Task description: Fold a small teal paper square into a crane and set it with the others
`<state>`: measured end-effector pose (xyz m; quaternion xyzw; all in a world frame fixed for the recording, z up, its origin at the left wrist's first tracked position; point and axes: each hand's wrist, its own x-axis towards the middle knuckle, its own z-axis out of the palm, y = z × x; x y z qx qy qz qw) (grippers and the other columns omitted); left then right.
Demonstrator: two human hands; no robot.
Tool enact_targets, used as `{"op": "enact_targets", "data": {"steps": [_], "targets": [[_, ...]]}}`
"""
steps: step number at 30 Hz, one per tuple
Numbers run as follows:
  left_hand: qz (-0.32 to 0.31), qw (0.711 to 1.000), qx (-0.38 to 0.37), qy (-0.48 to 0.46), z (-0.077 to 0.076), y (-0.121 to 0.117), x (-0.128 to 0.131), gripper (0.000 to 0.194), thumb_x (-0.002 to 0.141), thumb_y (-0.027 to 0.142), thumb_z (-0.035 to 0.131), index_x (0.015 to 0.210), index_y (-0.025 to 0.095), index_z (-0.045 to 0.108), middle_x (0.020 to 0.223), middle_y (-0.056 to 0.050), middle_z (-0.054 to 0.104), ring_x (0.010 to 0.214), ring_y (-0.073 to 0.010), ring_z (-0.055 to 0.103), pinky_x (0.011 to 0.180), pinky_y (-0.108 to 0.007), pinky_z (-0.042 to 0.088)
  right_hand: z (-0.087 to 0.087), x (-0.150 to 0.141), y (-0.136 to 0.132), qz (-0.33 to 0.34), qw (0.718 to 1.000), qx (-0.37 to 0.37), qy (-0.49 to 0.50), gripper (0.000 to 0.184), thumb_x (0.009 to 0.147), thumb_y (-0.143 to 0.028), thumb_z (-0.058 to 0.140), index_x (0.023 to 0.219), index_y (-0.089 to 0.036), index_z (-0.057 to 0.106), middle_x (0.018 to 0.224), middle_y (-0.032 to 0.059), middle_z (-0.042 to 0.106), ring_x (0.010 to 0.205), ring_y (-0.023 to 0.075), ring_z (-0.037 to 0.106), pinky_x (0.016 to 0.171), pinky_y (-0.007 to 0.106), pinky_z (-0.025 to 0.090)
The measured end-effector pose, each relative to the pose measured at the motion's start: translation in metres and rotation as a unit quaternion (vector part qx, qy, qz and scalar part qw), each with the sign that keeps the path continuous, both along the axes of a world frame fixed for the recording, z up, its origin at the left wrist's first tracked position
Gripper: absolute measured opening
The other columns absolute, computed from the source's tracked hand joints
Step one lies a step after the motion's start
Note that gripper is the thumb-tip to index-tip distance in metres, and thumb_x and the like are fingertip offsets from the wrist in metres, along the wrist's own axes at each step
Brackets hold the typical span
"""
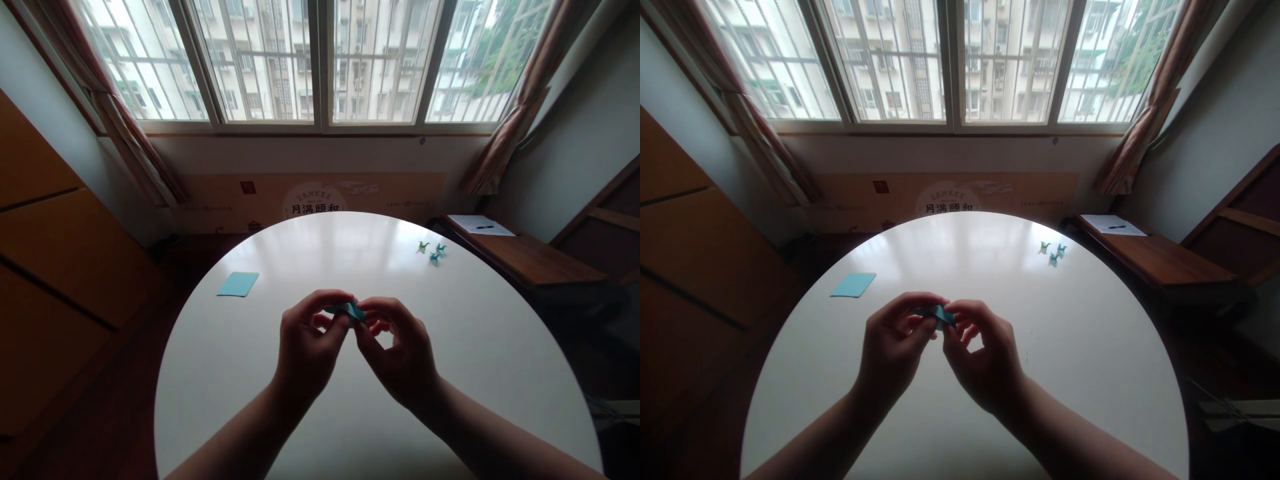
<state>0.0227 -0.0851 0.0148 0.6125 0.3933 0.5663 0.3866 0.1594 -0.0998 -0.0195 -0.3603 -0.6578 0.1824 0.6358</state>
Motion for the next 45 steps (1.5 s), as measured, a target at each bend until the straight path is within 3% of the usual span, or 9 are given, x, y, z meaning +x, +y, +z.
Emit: {"op": "enact_targets", "data": {"steps": [5,9,14,19,24,30,36,45], "targets": [[-0.005,1.0,0.011,-0.011,-0.004,0.0,-0.001,0.019,0.079,0.009,0.064,0.091,0.018,0.075,0.088,-0.005,0.076,0.078,-0.0205,0.071,0.058,-0.025,0.056,0.0,-0.002,0.0,0.004,1.0,-0.002,0.013,0.025,0.085,-0.006,0.065,0.104,-0.023,0.062,0.083,-0.0001,0.072,0.07,0.0124,0.069,0.056,0.02,0.055],[-0.069,0.996,-0.001,-0.056,-0.006,0.004,-0.005,0.02,0.085,0.012,0.061,0.098,0.02,0.074,0.096,-0.006,0.076,0.079,-0.019,0.07,0.054,-0.022,0.055,0.002,0.002,0.001,0.007,1.0,0.003,0.022,0.024,0.086,-0.006,0.065,0.101,-0.023,0.065,0.083,-0.0007,0.072,0.068,0.011,0.067,0.055,0.019,0.054],[-0.143,0.987,-0.024,-0.062,-0.003,0.008,-0.009,0.024,0.084,0.021,0.07,0.108,0.02,0.071,0.11,-0.01,0.073,0.081,-0.0195,0.068,0.052,-0.023,0.056,0.0,0.01,0.003,0.046,0.998,-0.007,0.042,0.024,0.088,-0.009,0.065,0.105,-0.025,0.068,0.087,0.0007,0.072,0.067,0.0116,0.065,0.055,0.022,0.057],[-0.132,0.989,-0.036,-0.06,-0.005,0.013,-0.011,0.028,0.079,0.014,0.071,0.107,0.018,0.071,0.089,-0.006,0.074,0.072,-0.0186,0.067,0.048,-0.022,0.055,0.0,0.013,0.003,0.062,0.997,-0.022,0.045,0.023,0.088,-0.007,0.063,0.102,-0.024,0.071,0.087,0.0024,0.071,0.068,0.0133,0.066,0.055,0.024,0.056],[-0.16,0.984,-0.062,-0.057,-0.005,0.017,-0.012,0.023,0.082,0.021,0.073,0.104,0.016,0.071,0.074,-0.005,0.073,0.067,-0.0194,0.07,0.049,-0.024,0.056,0.003,0.014,0.003,0.061,0.997,-0.031,0.04,0.025,0.089,-0.008,0.061,0.103,-0.024,0.072,0.086,0.003,0.072,0.074,0.0153,0.069,0.056,0.025,0.056],[-0.136,0.988,-0.055,-0.041,-0.003,0.016,-0.013,0.024,0.082,0.028,0.075,0.103,0.016,0.072,0.073,-0.005,0.072,0.067,-0.019,0.07,0.049,-0.023,0.056,0.006,0.013,0.003,0.025,1.0,0.003,-0.004,0.025,0.087,-0.006,0.061,0.1,-0.023,0.073,0.085,0.0026,0.073,0.072,0.0142,0.067,0.056,0.024,0.054],[-0.139,0.988,-0.044,-0.04,-0.003,0.014,-0.013,0.023,0.08,0.018,0.072,0.103,0.017,0.073,0.091,-0.008,0.075,0.078,-0.0205,0.069,0.05,-0.023,0.057,0.001,0.013,0.003,0.028,0.999,-0.009,0.03,0.026,0.087,-0.007,0.063,0.105,-0.024,0.07,0.09,0.0026,0.073,0.07,0.0137,0.067,0.053,0.024,0.055],[-0.093,0.979,-0.124,-0.131,0.0,0.01,-0.005,0.017,0.076,0.015,0.067,0.09,0.015,0.076,0.087,-0.008,0.077,0.074,-0.02,0.071,0.05,-0.022,0.055,0.002,0.007,0.001,0.021,0.999,0.02,-0.027,0.023,0.088,-0.008,0.061,0.103,-0.024,0.069,0.086,0.0017,0.073,0.072,0.014,0.067,0.056,0.023,0.054]]}}
